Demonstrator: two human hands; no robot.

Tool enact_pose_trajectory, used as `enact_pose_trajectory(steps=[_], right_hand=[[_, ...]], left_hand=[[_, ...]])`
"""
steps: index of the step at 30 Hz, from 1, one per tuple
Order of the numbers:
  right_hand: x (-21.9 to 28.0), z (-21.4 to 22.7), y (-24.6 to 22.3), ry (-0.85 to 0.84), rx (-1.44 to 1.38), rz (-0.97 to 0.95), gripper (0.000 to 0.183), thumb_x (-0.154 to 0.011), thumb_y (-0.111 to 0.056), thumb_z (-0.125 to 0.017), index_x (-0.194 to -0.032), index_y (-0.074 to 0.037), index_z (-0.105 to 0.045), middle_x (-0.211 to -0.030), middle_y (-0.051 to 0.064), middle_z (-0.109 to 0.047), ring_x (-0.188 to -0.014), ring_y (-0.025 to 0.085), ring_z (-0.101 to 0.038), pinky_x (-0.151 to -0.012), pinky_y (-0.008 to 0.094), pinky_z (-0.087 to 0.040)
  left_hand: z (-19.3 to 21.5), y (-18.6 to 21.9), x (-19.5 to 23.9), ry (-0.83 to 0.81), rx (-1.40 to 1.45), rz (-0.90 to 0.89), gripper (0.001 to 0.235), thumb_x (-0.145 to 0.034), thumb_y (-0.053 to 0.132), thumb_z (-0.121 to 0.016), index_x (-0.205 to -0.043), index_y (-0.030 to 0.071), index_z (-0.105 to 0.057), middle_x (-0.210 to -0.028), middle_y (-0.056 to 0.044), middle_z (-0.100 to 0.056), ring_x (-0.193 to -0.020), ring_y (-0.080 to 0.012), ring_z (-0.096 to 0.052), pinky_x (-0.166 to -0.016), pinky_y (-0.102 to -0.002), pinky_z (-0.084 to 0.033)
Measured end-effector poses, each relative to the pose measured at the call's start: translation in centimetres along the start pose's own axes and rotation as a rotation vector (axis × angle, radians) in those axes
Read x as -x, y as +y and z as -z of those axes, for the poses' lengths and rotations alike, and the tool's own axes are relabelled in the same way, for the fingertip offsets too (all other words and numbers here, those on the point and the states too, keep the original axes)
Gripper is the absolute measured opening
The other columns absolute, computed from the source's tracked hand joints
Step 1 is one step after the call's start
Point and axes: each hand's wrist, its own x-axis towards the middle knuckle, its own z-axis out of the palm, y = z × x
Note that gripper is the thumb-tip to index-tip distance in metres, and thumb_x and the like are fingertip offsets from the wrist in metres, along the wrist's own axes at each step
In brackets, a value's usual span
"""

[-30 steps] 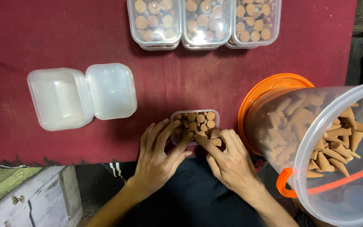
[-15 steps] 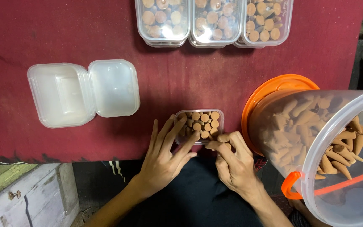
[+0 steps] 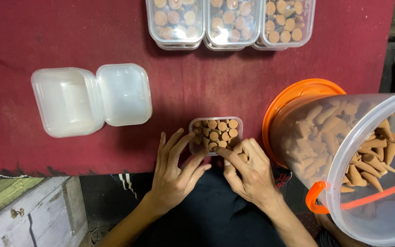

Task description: The person sorts small, cone-shaped clay pieces from a large transparent bucket into smaller rectangular plastic containers. They pick up the pieces by hand and place them into the containers, occasionally adjusting the arrangement inside.

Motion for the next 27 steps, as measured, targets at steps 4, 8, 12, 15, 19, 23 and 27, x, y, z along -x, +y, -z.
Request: enact_pose_trajectory(steps=[4,8,12,15,19,23,27], right_hand=[[-0.2,-0.1,-0.3,0.017,0.098,0.029,0.031,-0.090,0.001,-0.055,-0.115,-0.007,-0.073,-0.078,0.005,-0.038,-0.068,0.021,-0.036,-0.062,0.034,-0.036],[-0.2,0.0,-0.4,0.007,0.131,0.027,0.028,-0.093,-0.002,-0.059,-0.117,-0.009,-0.072,-0.078,0.005,-0.039,-0.069,0.022,-0.037,-0.061,0.034,-0.036],[0.0,0.4,-0.1,-0.023,0.074,0.033,0.033,-0.095,-0.004,-0.056,-0.124,-0.009,-0.070,-0.082,0.005,-0.042,-0.070,0.022,-0.039,-0.063,0.036,-0.037],[0.6,0.3,0.4,0.108,0.055,-0.030,0.029,-0.095,-0.002,-0.053,-0.116,-0.004,-0.072,-0.074,0.001,-0.042,-0.068,0.016,-0.038,-0.061,0.030,-0.033],[-0.3,1.0,0.3,0.111,0.170,-0.087,0.027,-0.092,0.001,-0.059,-0.113,-0.005,-0.075,-0.076,0.005,-0.045,-0.072,0.021,-0.044,-0.065,0.033,-0.043],[-0.1,0.5,0.6,0.057,0.229,-0.072,0.032,-0.089,-0.001,-0.062,-0.117,-0.009,-0.075,-0.076,0.004,-0.038,-0.071,0.021,-0.038,-0.063,0.034,-0.038],[0.0,0.3,1.0,0.017,0.264,-0.010,0.026,-0.092,-0.011,-0.064,-0.116,-0.010,-0.074,-0.078,0.004,-0.037,-0.072,0.022,-0.037,-0.063,0.036,-0.035]], left_hand=[[-0.2,0.0,-0.1,0.006,-0.025,0.014,0.038,-0.093,0.032,-0.084,-0.124,0.016,-0.070,-0.139,-0.018,-0.054,-0.134,-0.0396,-0.054,-0.117,-0.066,-0.041],[-0.2,0.0,0.0,-0.005,0.005,0.030,0.038,-0.092,0.030,-0.084,-0.124,0.015,-0.070,-0.140,-0.018,-0.052,-0.136,-0.0402,-0.051,-0.118,-0.067,-0.038],[-0.2,-0.1,0.0,-0.023,0.011,0.043,0.040,-0.092,0.031,-0.084,-0.126,0.015,-0.069,-0.141,-0.017,-0.050,-0.138,-0.0387,-0.050,-0.119,-0.067,-0.037],[0.0,0.1,0.2,0.007,-0.020,0.032,0.041,-0.092,0.035,-0.084,-0.125,0.015,-0.070,-0.140,-0.017,-0.052,-0.135,-0.0393,-0.053,-0.118,-0.066,-0.040],[0.0,0.3,-0.7,0.016,-0.039,0.012,0.038,-0.092,0.037,-0.083,-0.121,0.014,-0.071,-0.138,-0.018,-0.052,-0.133,-0.0400,-0.054,-0.116,-0.066,-0.041],[-0.4,0.2,-1.3,-0.054,-0.079,0.029,0.051,-0.096,0.048,-0.075,-0.134,0.018,-0.062,-0.148,-0.020,-0.047,-0.141,-0.0432,-0.048,-0.118,-0.069,-0.038],[-0.8,0.2,-1.4,-0.079,-0.061,0.038,0.053,-0.096,0.047,-0.075,-0.139,0.021,-0.057,-0.152,-0.020,-0.044,-0.145,-0.0448,-0.044,-0.119,-0.072,-0.037]])
